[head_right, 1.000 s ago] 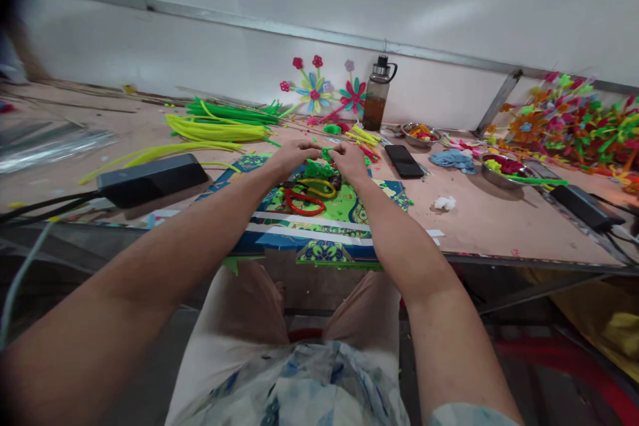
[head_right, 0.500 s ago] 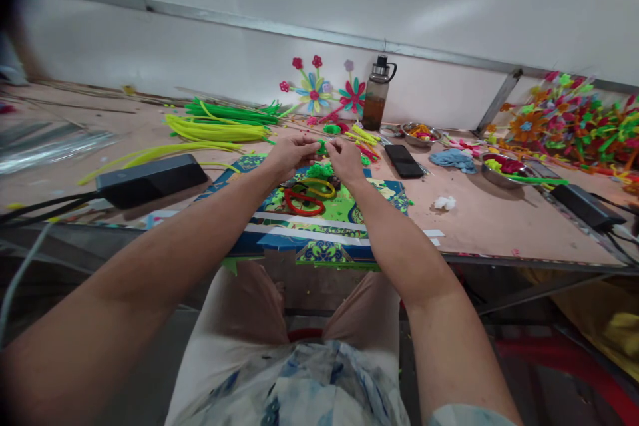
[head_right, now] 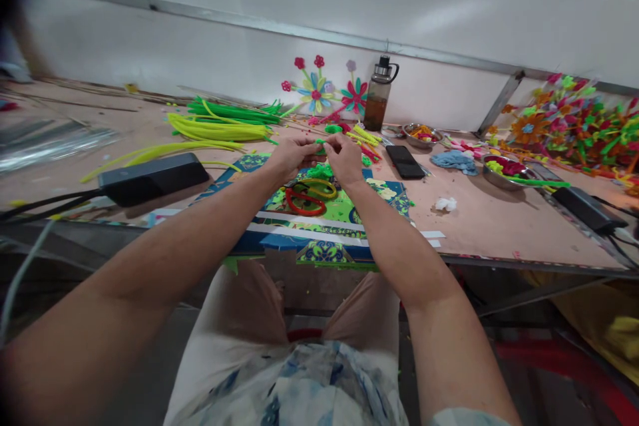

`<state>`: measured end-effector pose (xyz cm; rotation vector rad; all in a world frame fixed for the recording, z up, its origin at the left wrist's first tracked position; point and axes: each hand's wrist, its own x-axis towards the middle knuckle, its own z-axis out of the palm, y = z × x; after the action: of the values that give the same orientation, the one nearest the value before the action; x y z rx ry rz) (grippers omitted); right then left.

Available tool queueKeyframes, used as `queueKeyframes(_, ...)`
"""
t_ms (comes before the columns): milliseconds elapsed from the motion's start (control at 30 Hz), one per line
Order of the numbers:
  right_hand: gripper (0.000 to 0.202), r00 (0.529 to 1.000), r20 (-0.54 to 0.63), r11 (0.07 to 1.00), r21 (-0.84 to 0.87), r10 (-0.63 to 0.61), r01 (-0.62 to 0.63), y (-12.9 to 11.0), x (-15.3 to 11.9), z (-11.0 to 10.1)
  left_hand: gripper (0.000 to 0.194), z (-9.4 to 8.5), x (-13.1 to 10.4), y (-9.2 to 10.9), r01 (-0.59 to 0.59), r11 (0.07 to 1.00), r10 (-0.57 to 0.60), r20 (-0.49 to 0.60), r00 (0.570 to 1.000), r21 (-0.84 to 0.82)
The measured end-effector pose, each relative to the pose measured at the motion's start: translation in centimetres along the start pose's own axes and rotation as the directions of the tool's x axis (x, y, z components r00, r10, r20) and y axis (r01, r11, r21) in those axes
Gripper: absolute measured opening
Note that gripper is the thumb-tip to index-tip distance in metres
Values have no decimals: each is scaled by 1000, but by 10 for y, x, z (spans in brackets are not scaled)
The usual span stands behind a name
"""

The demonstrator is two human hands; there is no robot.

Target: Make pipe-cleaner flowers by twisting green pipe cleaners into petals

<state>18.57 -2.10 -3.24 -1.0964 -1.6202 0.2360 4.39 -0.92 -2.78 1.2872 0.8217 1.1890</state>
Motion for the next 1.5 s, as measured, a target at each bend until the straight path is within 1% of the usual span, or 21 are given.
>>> queueKeyframes(100,7,1000,-21,1000,-14,-9,9,0,0,1,19,0,0,1,-8,999,9,-21,1000,42)
queueKeyframes(267,7,999,-30,1000,-26,-18,17,4,1,4,14,3,-3,3,-18,999,18,2,1000,38)
queueKeyframes(400,7,999,-54,997,-74,-5,1,6,2,8,10,8,-2,1,-23,998,25,-32,999,54)
queueKeyframes(533,10,995,-100,991,-137,-10,-4,3,2,10,15,11,-2,0,-28,998,31,-52,998,64)
queueKeyframes(667,15,992,-117,983,-180,-42,21,-2,1,10,20,11,-3,1,15,1000,-14,-52,999,20)
queueKeyframes(800,12,992,-92,988,-138,-84,71,-1,-1,9,19,9,-3,1,50,996,-55,-60,997,-76)
queueKeyframes(933,7,996,-63,997,-45,-59,56,5,-1,8,19,7,0,0,34,992,-40,-53,998,-120)
queueKeyframes(1000,10,996,-47,997,-34,-71,70,6,-1,6,21,5,2,0,8,997,-13,-63,998,-79)
queueKeyframes(1100,13,994,-39,992,-75,-105,102,6,1,3,21,3,3,-1,-70,996,73,-49,996,64)
queueKeyframes(1200,11,992,-15,986,-112,-125,122,7,2,0,17,3,2,-1,-142,972,153,-46,987,189)
queueKeyframes(1267,10,994,-8,988,-113,-108,106,7,2,0,15,3,1,0,-161,963,178,-61,982,214)
queueKeyframes(1367,11,998,-7,994,-90,-63,62,6,0,0,14,2,2,0,-169,964,187,-72,980,207)
queueKeyframes(1433,11,998,-7,994,-94,-64,63,3,-1,0,14,1,4,-1,-167,966,182,-64,981,196)
queueKeyframes(1500,9,996,-9,990,-112,-89,87,-1,-1,0,13,-1,5,-1,-156,969,170,-58,984,192)
